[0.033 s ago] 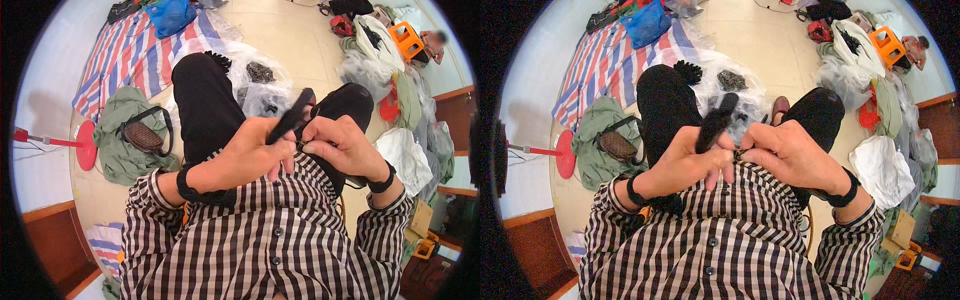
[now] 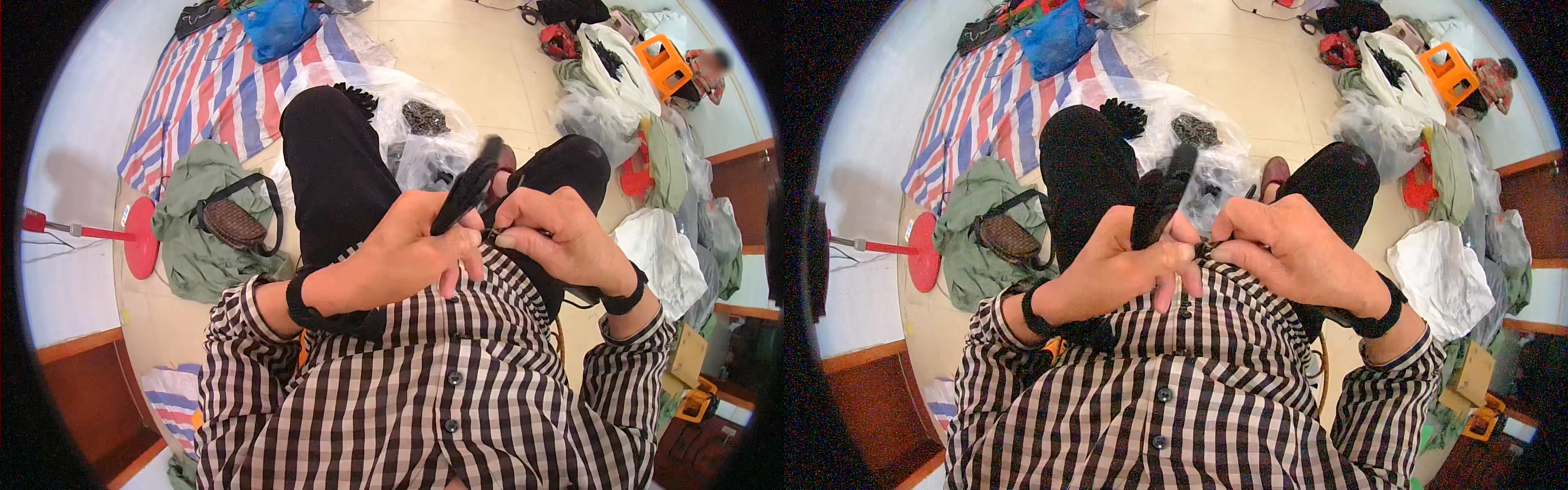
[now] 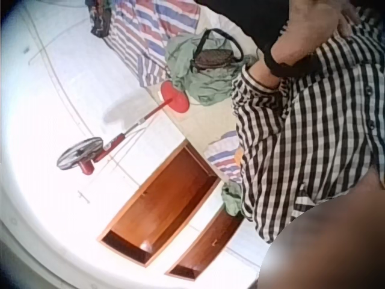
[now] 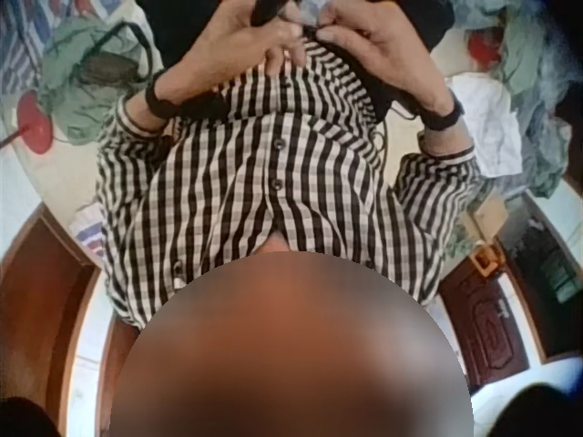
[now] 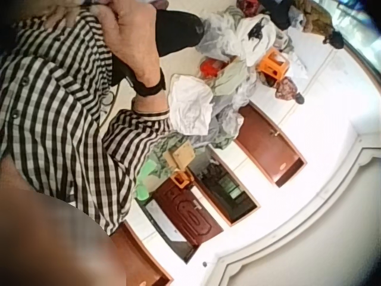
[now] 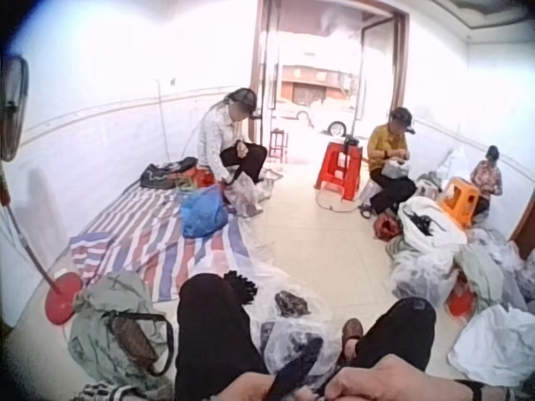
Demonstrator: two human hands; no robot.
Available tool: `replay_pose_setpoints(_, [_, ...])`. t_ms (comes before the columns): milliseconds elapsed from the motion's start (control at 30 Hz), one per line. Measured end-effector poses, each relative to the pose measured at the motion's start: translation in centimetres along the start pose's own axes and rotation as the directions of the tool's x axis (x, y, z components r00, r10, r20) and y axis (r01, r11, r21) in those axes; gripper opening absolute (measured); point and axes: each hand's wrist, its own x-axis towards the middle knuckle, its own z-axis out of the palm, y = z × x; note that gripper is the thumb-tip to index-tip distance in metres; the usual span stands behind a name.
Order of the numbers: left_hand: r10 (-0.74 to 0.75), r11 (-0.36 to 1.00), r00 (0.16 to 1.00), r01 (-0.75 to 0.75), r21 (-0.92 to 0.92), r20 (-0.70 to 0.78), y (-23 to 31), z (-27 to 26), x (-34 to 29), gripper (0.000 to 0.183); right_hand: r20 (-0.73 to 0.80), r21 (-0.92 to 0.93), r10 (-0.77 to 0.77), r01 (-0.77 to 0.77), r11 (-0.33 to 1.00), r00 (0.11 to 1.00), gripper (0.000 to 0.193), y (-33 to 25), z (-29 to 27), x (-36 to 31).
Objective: Manually attaching small buckles or clips to black shoe straps.
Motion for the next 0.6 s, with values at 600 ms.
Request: replay_pose_setpoints(600, [0.143, 0.910, 0.986, -0.165, 0.380, 0.087, -0.3, 0.4, -0.4, 0.012, 0.075, -0.062, -0.077, 0.081, 0.995, 0.994, 0.011, 0.5, -0.1, -0.8])
